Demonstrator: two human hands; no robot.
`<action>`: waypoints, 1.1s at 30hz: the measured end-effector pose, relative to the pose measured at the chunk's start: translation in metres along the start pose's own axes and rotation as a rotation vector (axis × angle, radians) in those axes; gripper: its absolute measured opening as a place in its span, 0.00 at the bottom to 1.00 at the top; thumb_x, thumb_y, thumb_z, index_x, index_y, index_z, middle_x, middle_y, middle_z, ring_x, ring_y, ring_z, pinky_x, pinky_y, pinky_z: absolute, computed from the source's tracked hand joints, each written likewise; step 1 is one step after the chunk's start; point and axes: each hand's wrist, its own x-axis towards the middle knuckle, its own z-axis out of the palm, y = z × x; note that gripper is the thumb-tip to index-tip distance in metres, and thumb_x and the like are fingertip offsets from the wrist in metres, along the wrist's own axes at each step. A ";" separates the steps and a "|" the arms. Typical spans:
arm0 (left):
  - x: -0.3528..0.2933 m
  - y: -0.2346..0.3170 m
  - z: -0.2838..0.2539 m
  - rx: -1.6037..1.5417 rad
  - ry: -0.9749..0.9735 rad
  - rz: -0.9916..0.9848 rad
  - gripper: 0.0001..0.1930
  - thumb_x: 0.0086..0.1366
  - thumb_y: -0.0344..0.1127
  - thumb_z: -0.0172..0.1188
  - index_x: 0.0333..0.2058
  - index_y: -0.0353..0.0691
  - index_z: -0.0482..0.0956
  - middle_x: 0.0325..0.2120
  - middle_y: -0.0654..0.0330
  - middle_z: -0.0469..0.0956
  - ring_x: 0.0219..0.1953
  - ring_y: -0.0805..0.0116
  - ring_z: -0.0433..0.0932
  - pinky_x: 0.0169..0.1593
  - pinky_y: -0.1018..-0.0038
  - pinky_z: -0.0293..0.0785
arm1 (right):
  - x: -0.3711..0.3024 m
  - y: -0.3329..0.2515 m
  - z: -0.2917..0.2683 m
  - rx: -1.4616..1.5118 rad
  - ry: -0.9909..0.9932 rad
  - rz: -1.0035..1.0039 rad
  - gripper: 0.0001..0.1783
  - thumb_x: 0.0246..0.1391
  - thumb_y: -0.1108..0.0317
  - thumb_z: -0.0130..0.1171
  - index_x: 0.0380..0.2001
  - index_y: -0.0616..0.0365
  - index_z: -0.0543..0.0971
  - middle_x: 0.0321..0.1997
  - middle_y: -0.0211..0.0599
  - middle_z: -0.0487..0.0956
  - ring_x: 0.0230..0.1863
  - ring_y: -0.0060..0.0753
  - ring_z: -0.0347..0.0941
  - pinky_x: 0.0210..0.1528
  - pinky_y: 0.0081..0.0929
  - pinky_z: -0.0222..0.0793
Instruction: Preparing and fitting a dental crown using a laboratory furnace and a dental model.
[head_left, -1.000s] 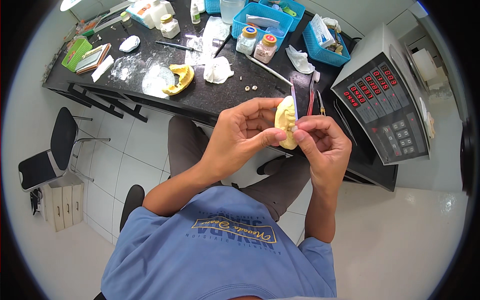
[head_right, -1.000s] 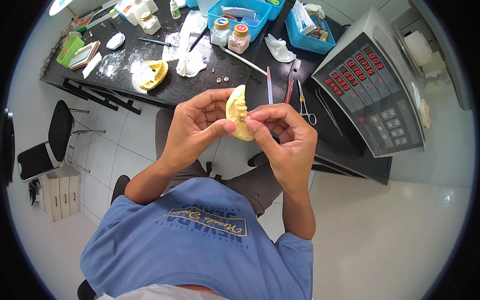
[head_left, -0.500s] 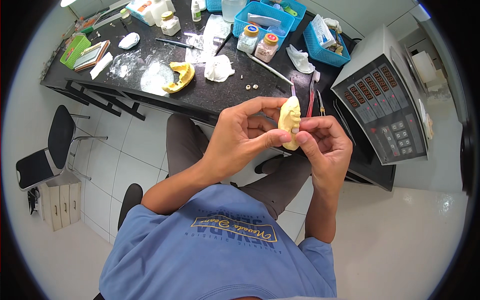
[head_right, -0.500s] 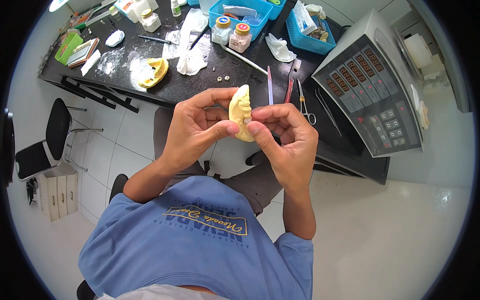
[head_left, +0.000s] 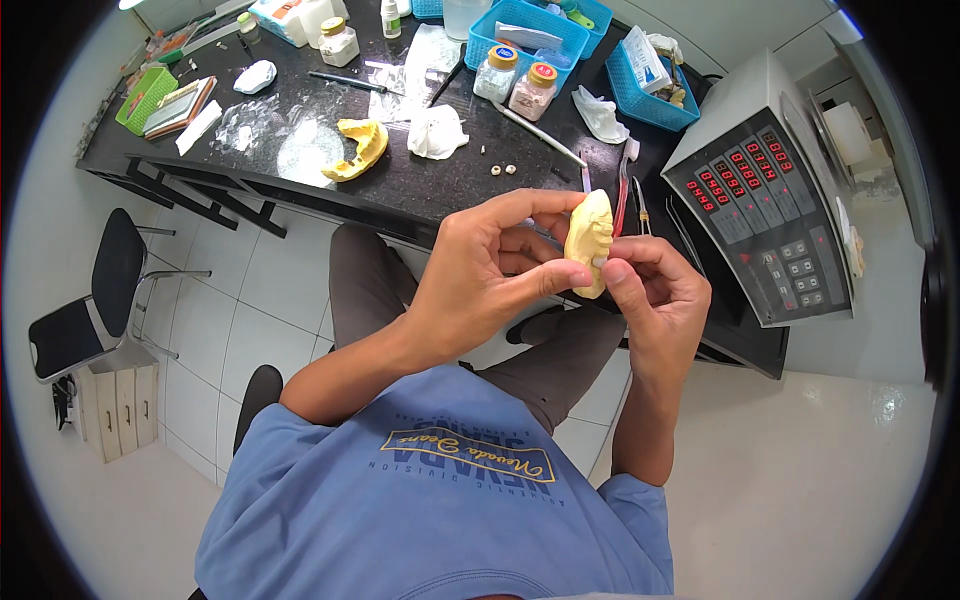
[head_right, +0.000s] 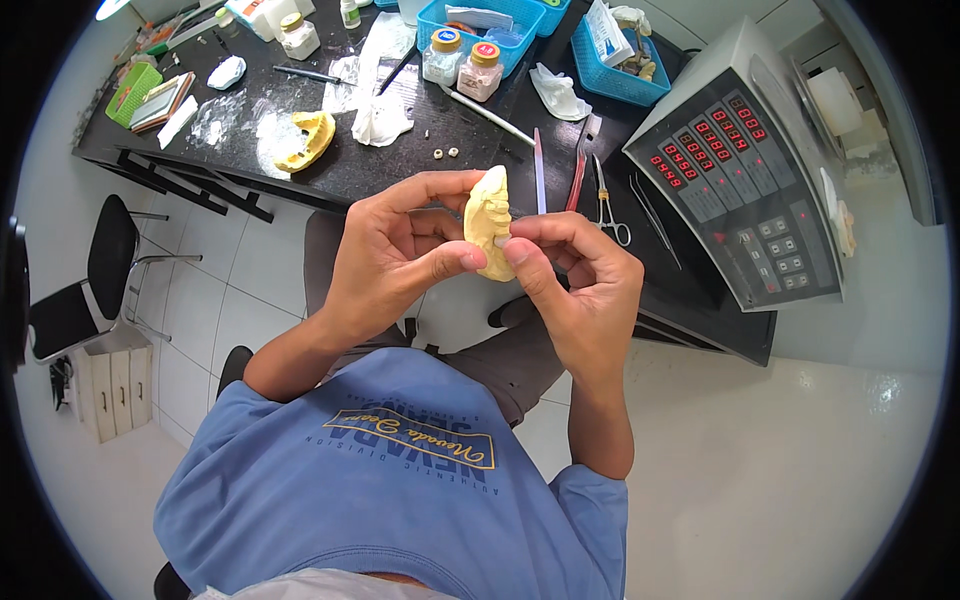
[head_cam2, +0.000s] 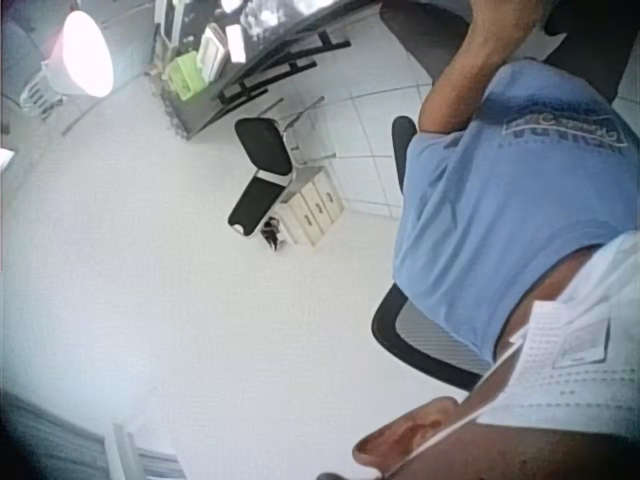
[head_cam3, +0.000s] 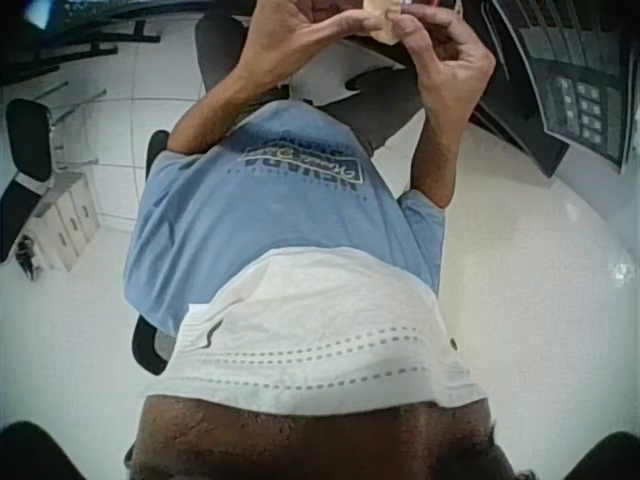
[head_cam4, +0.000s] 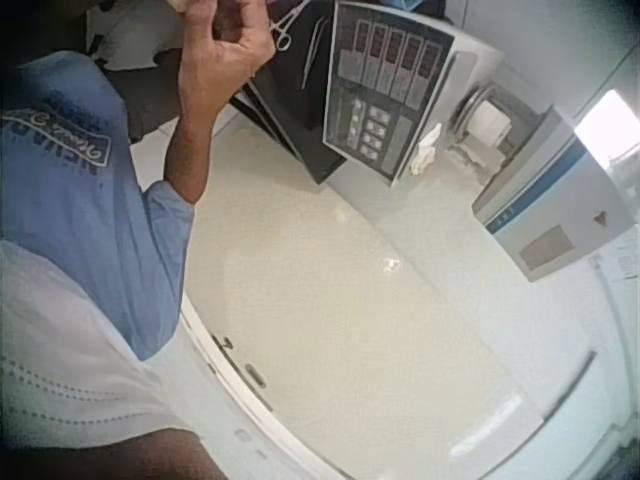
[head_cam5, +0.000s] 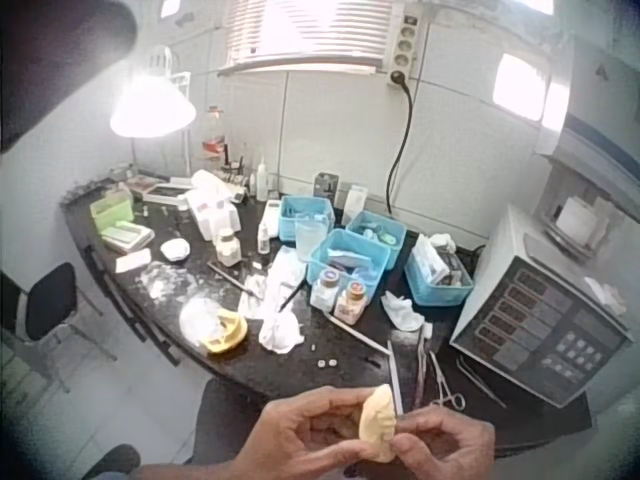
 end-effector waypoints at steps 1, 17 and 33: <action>0.000 0.000 0.000 0.001 -0.001 0.000 0.27 0.59 0.27 0.68 0.56 0.29 0.69 0.43 0.55 0.78 0.43 0.70 0.81 0.45 0.76 0.80 | 0.000 0.000 0.000 -0.005 0.002 -0.017 0.08 0.55 0.74 0.65 0.35 0.69 0.81 0.34 0.37 0.80 0.36 0.22 0.78 0.40 0.19 0.74; 0.000 -0.004 -0.001 -0.006 0.004 -0.007 0.28 0.59 0.27 0.67 0.57 0.29 0.68 0.44 0.55 0.77 0.44 0.69 0.80 0.48 0.74 0.80 | -0.001 0.003 0.002 -0.104 0.007 -0.078 0.07 0.54 0.73 0.64 0.34 0.67 0.80 0.32 0.35 0.80 0.36 0.23 0.78 0.42 0.20 0.73; 0.000 -0.007 0.000 -0.012 0.040 0.063 0.24 0.60 0.26 0.66 0.54 0.31 0.72 0.37 0.59 0.79 0.37 0.75 0.81 0.40 0.81 0.79 | 0.003 0.004 0.004 -0.090 -0.025 -0.039 0.07 0.55 0.73 0.64 0.33 0.66 0.80 0.32 0.35 0.80 0.35 0.23 0.78 0.41 0.20 0.74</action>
